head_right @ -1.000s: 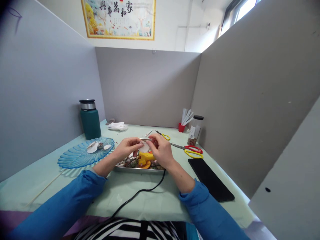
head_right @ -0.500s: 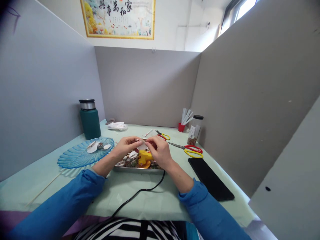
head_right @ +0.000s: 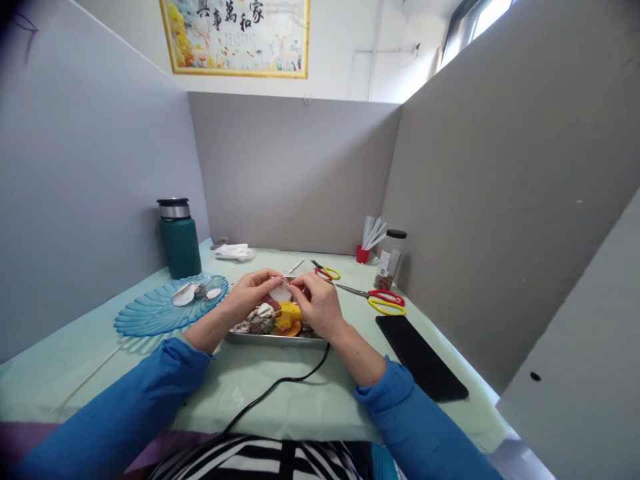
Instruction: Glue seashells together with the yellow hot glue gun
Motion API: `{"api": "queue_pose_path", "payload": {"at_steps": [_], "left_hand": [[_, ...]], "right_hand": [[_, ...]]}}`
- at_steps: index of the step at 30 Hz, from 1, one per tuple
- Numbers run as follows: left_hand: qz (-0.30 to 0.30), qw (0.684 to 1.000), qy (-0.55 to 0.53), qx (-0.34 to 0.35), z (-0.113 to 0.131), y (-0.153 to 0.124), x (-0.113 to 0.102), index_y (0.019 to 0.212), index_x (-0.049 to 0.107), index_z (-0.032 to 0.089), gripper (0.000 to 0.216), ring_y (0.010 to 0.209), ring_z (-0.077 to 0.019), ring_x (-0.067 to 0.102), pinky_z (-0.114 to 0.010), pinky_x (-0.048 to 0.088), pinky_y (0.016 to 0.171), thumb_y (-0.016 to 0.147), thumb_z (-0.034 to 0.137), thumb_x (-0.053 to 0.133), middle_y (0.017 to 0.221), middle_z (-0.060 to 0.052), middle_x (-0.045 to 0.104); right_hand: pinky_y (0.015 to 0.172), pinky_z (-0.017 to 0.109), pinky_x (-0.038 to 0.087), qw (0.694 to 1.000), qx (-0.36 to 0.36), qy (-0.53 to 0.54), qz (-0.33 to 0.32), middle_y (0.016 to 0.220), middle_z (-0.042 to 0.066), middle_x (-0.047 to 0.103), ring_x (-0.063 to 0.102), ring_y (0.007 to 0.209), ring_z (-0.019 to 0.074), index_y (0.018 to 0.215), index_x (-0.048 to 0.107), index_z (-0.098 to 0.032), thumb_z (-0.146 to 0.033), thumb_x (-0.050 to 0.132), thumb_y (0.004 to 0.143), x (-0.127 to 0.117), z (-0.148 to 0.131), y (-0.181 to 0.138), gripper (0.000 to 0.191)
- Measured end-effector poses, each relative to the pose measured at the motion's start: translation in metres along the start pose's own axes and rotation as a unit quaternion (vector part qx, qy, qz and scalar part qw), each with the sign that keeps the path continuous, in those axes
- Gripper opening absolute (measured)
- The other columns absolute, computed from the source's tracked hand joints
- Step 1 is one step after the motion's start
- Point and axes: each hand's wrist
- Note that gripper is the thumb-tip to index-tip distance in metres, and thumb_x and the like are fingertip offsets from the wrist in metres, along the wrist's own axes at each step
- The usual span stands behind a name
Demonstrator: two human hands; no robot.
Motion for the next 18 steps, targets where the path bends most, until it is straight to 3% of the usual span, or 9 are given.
{"api": "queue_pose_path", "payload": {"at_steps": [7,13,18], "left_hand": [[0.011,1.000,0.019,-0.001,-0.0027,0.0012,-0.0009,0.084,0.063,0.013,0.035,0.060,-0.0131,0.062,-0.023,0.053,0.048,0.072,0.046,0.066,0.079,-0.003,0.060],[0.008,1.000,0.016,-0.015,-0.0037,0.0023,-0.0031,0.083,0.064,0.013,0.035,0.055,-0.0113,0.060,-0.021,0.051,0.045,0.071,0.046,0.067,0.076,-0.002,0.061],[-0.012,0.999,-0.025,-0.034,-0.0015,0.0017,-0.0041,0.081,0.064,0.012,0.034,0.057,-0.0114,0.058,-0.023,0.053,0.046,0.069,0.043,0.070,0.072,-0.002,0.061]], "right_hand": [[0.060,0.026,0.045,1.000,-0.022,-0.001,-0.005,0.082,0.004,0.059,0.052,0.060,0.0123,0.099,0.059,-0.019,-0.027,0.054,0.087,-0.0005,0.0021,-0.0011,0.015],[0.067,0.028,0.047,0.998,-0.060,-0.013,-0.020,0.087,0.006,0.062,0.057,0.075,0.0155,0.097,0.062,-0.021,-0.024,0.051,0.089,-0.0013,0.0041,-0.0010,0.014],[0.067,0.028,0.046,0.997,-0.068,-0.001,-0.031,0.086,0.006,0.063,0.057,0.075,0.0155,0.095,0.062,-0.021,-0.023,0.051,0.089,-0.0013,0.0036,-0.0014,0.013]]}}
Point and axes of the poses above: each hand's wrist, its own y-axis towards the middle knuckle, its own x-axis out of the palm, z = x × y
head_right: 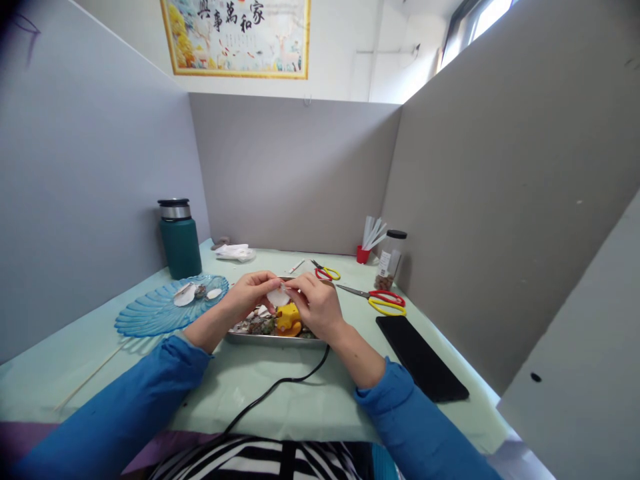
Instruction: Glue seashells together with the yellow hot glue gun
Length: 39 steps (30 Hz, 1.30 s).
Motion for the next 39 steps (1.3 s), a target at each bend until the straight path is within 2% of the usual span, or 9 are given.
{"api": "queue_pose_path", "payload": {"at_steps": [4,8,14,20,28,34,39], "left_hand": [[-0.002,1.000,-0.006,-0.010,0.0010,-0.0007,0.0007,0.082,0.065,0.011,0.034,0.060,-0.0123,0.058,-0.024,0.053,0.047,0.070,0.043,0.070,0.073,-0.003,0.061],[-0.016,1.000,-0.011,-0.003,0.0019,-0.0016,0.0021,0.092,0.067,0.013,0.034,0.072,-0.0145,0.061,-0.024,0.055,0.056,0.070,0.038,0.071,0.085,-0.006,0.064],[-0.009,1.000,-0.009,0.000,0.0019,-0.0008,0.0009,0.099,0.067,0.013,0.036,0.078,-0.0152,0.060,-0.024,0.054,0.059,0.070,0.035,0.071,0.091,-0.008,0.065],[0.013,1.000,-0.015,-0.001,0.0008,-0.0002,0.0011,0.085,0.065,0.013,0.032,0.067,-0.0129,0.058,-0.024,0.054,0.052,0.067,0.038,0.073,0.081,-0.004,0.062],[-0.015,1.000,-0.014,0.018,-0.0008,-0.0011,0.0013,0.091,0.061,0.014,0.033,0.074,-0.0151,0.060,-0.027,0.055,0.057,0.070,0.037,0.071,0.085,-0.004,0.063],[-0.017,0.999,0.014,0.027,-0.0019,-0.0012,0.0016,0.094,0.059,0.014,0.032,0.082,-0.0152,0.059,-0.026,0.056,0.062,0.073,0.036,0.069,0.091,-0.004,0.060],[-0.015,0.999,0.036,0.019,-0.0003,-0.0025,0.0024,0.090,0.060,0.013,0.032,0.080,-0.0176,0.060,-0.026,0.056,0.055,0.073,0.039,0.067,0.089,-0.005,0.061]], "right_hand": [[0.067,0.028,0.045,1.000,0.014,0.016,0.011,0.083,0.005,0.063,0.057,0.075,0.0156,0.093,0.062,-0.021,-0.022,0.052,0.088,0.0003,-0.0011,0.0007,0.012],[0.065,0.028,0.045,0.998,0.033,0.029,0.037,0.078,0.003,0.060,0.055,0.072,0.0149,0.091,0.062,-0.020,-0.022,0.053,0.087,0.0014,0.0005,0.0010,0.010],[0.064,0.027,0.044,0.999,0.025,0.025,0.031,0.080,0.004,0.061,0.054,0.070,0.0148,0.091,0.061,-0.020,-0.023,0.054,0.087,0.0019,0.0002,0.0005,0.009],[0.060,0.026,0.044,1.000,0.022,0.006,0.017,0.079,0.003,0.059,0.052,0.062,0.0124,0.094,0.059,-0.019,-0.024,0.055,0.086,0.0021,0.0001,-0.0007,0.010],[0.061,0.026,0.045,0.999,0.019,0.003,0.030,0.079,0.003,0.059,0.053,0.064,0.0130,0.098,0.058,-0.019,-0.021,0.055,0.086,0.0029,0.0013,-0.0015,0.012],[0.063,0.027,0.045,0.999,0.014,-0.012,0.026,0.080,0.004,0.060,0.055,0.071,0.0153,0.092,0.059,-0.019,-0.021,0.053,0.087,0.0021,0.0009,-0.0010,0.008],[0.062,0.028,0.044,1.000,0.002,-0.010,0.010,0.080,0.005,0.061,0.056,0.069,0.0153,0.093,0.059,-0.020,-0.022,0.053,0.087,0.0024,0.0009,-0.0011,0.009]]}}
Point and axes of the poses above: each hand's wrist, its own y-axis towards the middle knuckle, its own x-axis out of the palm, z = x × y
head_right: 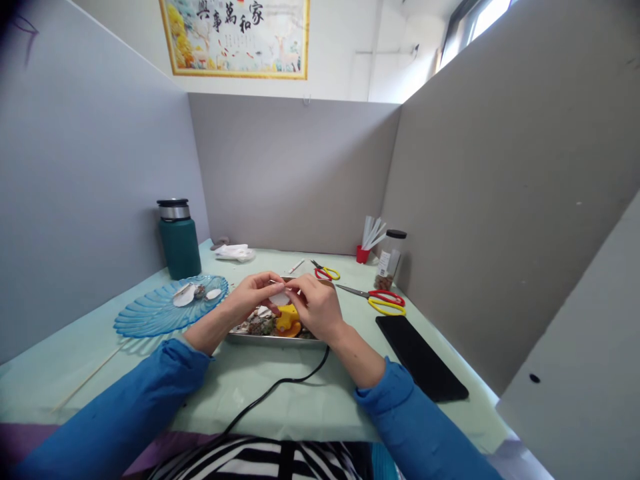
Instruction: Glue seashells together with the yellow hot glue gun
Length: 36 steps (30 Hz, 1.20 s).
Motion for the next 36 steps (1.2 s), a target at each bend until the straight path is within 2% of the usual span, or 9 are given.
{"api": "queue_pose_path", "payload": {"at_steps": [5,11,17,21,25,28,32,36], "left_hand": [[-0.002,1.000,-0.028,-0.012,0.0002,0.0004,-0.0020,0.084,0.060,0.012,0.031,0.074,-0.0170,0.061,-0.027,0.056,0.052,0.071,0.039,0.070,0.082,-0.005,0.062],[0.000,1.000,-0.018,-0.019,-0.0016,0.0016,-0.0022,0.083,0.063,0.011,0.033,0.067,-0.0146,0.060,-0.025,0.055,0.049,0.070,0.040,0.070,0.083,-0.006,0.062],[-0.013,1.000,-0.015,-0.017,-0.0016,0.0017,-0.0019,0.094,0.064,0.012,0.036,0.077,-0.0172,0.062,-0.026,0.056,0.056,0.068,0.036,0.073,0.092,-0.008,0.064],[-0.005,1.000,-0.015,-0.013,-0.0022,0.0023,-0.0025,0.100,0.063,0.013,0.039,0.077,-0.0172,0.062,-0.025,0.055,0.054,0.070,0.037,0.071,0.092,-0.008,0.065],[0.018,0.999,-0.037,-0.020,-0.0012,0.0027,-0.0018,0.091,0.060,0.015,0.033,0.069,-0.0150,0.062,-0.024,0.053,0.052,0.069,0.037,0.072,0.079,-0.003,0.064],[0.029,0.999,-0.040,-0.019,0.0005,0.0021,-0.0014,0.086,0.060,0.014,0.031,0.067,-0.0139,0.061,-0.023,0.052,0.053,0.069,0.037,0.072,0.077,-0.003,0.064],[0.022,0.998,-0.056,-0.022,0.0028,0.0009,-0.0025,0.106,0.060,0.015,0.046,0.068,-0.0133,0.061,-0.023,0.052,0.056,0.067,0.035,0.074,0.084,-0.005,0.064],[-0.029,0.993,-0.106,-0.035,0.0065,-0.0012,-0.0026,0.123,0.052,0.018,0.061,0.059,-0.0102,0.057,-0.024,0.050,0.055,0.068,0.032,0.074,0.077,-0.002,0.060]], "right_hand": [[0.059,0.027,0.044,1.000,0.020,0.019,0.003,0.079,0.004,0.060,0.054,0.062,0.0132,0.092,0.058,-0.019,-0.024,0.055,0.087,-0.0002,-0.0012,-0.0003,0.008],[0.058,0.026,0.044,1.000,0.012,0.027,-0.004,0.079,0.004,0.061,0.053,0.062,0.0128,0.092,0.059,-0.020,-0.022,0.054,0.087,-0.0007,-0.0016,-0.0001,0.008],[0.060,0.026,0.045,0.999,0.032,0.010,0.007,0.079,0.004,0.061,0.055,0.066,0.0141,0.089,0.059,-0.019,-0.023,0.054,0.087,-0.0005,0.0001,-0.0005,0.007],[0.060,0.026,0.045,0.999,0.036,0.010,0.006,0.078,0.004,0.061,0.055,0.066,0.0140,0.090,0.059,-0.019,-0.024,0.055,0.086,0.0005,0.0010,-0.0007,0.008],[0.058,0.026,0.044,0.999,0.038,0.015,0.011,0.077,0.003,0.061,0.053,0.061,0.0125,0.091,0.059,-0.019,-0.026,0.056,0.086,0.0009,0.0004,-0.0007,0.009],[0.058,0.026,0.044,0.999,0.037,0.019,0.004,0.078,0.003,0.061,0.052,0.060,0.0121,0.092,0.059,-0.019,-0.026,0.055,0.086,-0.0002,-0.0010,-0.0007,0.010],[0.059,0.027,0.045,0.998,0.037,0.047,-0.009,0.080,0.003,0.061,0.052,0.060,0.0122,0.095,0.058,-0.019,-0.028,0.054,0.087,-0.0026,-0.0009,-0.0016,0.013],[0.064,0.027,0.048,0.992,0.064,0.105,0.006,0.084,0.003,0.060,0.055,0.065,0.0124,0.109,0.054,-0.021,-0.027,0.042,0.093,-0.0048,0.0006,-0.0020,0.021]]}}
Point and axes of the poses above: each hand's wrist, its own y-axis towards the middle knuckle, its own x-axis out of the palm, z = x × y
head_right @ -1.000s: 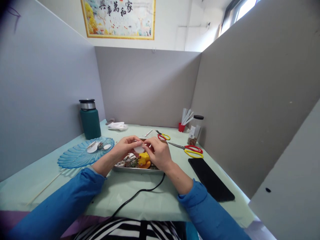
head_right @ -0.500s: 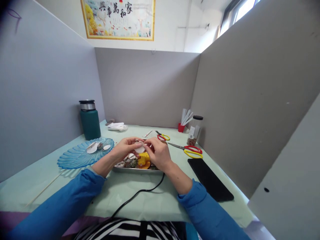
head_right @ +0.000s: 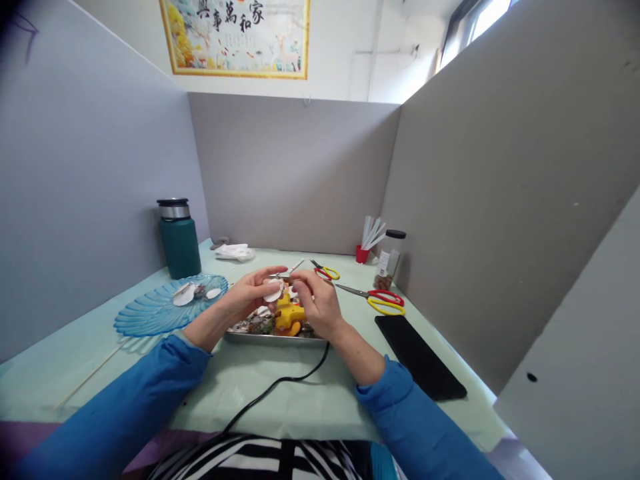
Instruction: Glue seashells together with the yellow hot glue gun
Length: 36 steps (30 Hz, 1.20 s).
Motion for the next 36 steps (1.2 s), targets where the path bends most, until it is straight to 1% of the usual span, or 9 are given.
{"api": "queue_pose_path", "payload": {"at_steps": [3,6,10,14,18,22,25,30,36], "left_hand": [[-0.055,0.998,-0.014,-0.012,0.004,-0.004,0.003,0.125,0.050,0.019,0.061,0.050,-0.0070,0.051,-0.024,0.048,0.053,0.070,0.032,0.072,0.072,0.000,0.057],[-0.100,0.994,-0.015,-0.034,0.006,-0.007,0.005,0.128,0.049,0.021,0.063,0.046,-0.0045,0.047,-0.022,0.045,0.050,0.070,0.032,0.072,0.075,-0.001,0.058],[-0.113,0.992,-0.021,-0.058,0.002,-0.006,0.004,0.129,0.047,0.020,0.061,0.042,-0.0048,0.044,-0.022,0.045,0.048,0.076,0.044,0.064,0.070,0.000,0.057],[-0.034,0.997,0.022,-0.067,-0.005,0.002,0.000,0.128,0.049,0.016,0.067,0.050,-0.0118,0.054,-0.026,0.047,0.050,0.080,0.062,0.048,0.070,-0.005,0.062],[0.067,0.993,0.098,0.018,-0.005,0.005,0.000,0.107,0.066,0.014,0.051,0.074,-0.0159,0.060,-0.024,0.048,0.060,0.075,0.054,0.061,0.093,-0.009,0.066],[0.058,0.985,0.151,0.058,-0.004,0.003,0.003,0.091,0.070,0.015,0.034,0.072,-0.0146,0.059,-0.025,0.046,0.067,0.067,0.039,0.072,0.082,-0.005,0.068],[0.074,0.989,0.118,0.059,-0.004,0.003,0.003,0.084,0.071,0.014,0.028,0.071,-0.0141,0.059,-0.025,0.046,0.068,0.066,0.036,0.074,0.079,-0.004,0.069],[0.095,0.995,0.019,0.035,-0.005,0.004,0.001,0.085,0.066,0.014,0.031,0.068,-0.0130,0.060,-0.025,0.047,0.065,0.064,0.034,0.076,0.078,-0.004,0.067],[0.066,0.991,0.091,0.067,-0.003,0.001,0.005,0.088,0.067,0.015,0.029,0.072,-0.0128,0.060,-0.024,0.046,0.069,0.068,0.034,0.073,0.079,-0.003,0.067]], "right_hand": [[0.067,0.028,0.049,1.000,-0.020,0.016,-0.010,0.098,0.006,0.058,0.057,0.076,0.0139,0.118,0.052,-0.022,-0.024,0.047,0.091,-0.001,-0.003,0.002,0.027],[0.070,0.029,0.050,0.995,-0.058,0.027,-0.070,0.110,0.009,0.053,0.055,0.089,0.0163,0.114,0.056,-0.022,-0.023,0.054,0.086,-0.001,-0.008,0.004,0.027],[0.068,0.027,0.049,0.992,-0.058,0.051,-0.098,0.100,0.007,0.057,0.056,0.087,0.0164,0.096,0.060,-0.020,-0.026,0.053,0.087,0.000,-0.008,0.005,0.012],[0.057,0.024,0.042,0.996,0.017,0.037,-0.079,0.073,0.001,0.058,0.051,0.062,0.0117,0.086,0.059,-0.018,-0.030,0.050,0.090,0.001,-0.003,0.004,0.015],[0.052,0.023,0.037,0.996,0.046,0.001,-0.081,0.064,-0.002,0.054,0.045,0.055,0.0106,0.082,0.060,-0.018,-0.033,0.051,0.089,0.002,-0.001,0.002,0.018],[0.052,0.024,0.037,0.996,0.033,-0.024,-0.079,0.064,-0.001,0.056,0.047,0.056,0.0115,0.081,0.062,-0.018,-0.034,0.051,0.089,0.003,-0.001,0.003,0.021],[0.052,0.024,0.037,0.996,0.031,-0.051,-0.064,0.065,0.000,0.059,0.048,0.056,0.0120,0.084,0.063,-0.018,-0.036,0.053,0.088,0.004,-0.002,0.003,0.021],[0.056,0.025,0.038,0.995,0.012,-0.087,-0.041,0.064,0.000,0.059,0.049,0.057,0.0119,0.076,0.062,-0.018,-0.031,0.056,0.087,0.002,-0.003,0.003,0.018],[0.056,0.025,0.038,0.994,-0.008,-0.099,-0.036,0.065,0.001,0.059,0.050,0.058,0.0117,0.074,0.061,-0.018,-0.028,0.052,0.088,0.001,-0.003,0.003,0.020]]}}
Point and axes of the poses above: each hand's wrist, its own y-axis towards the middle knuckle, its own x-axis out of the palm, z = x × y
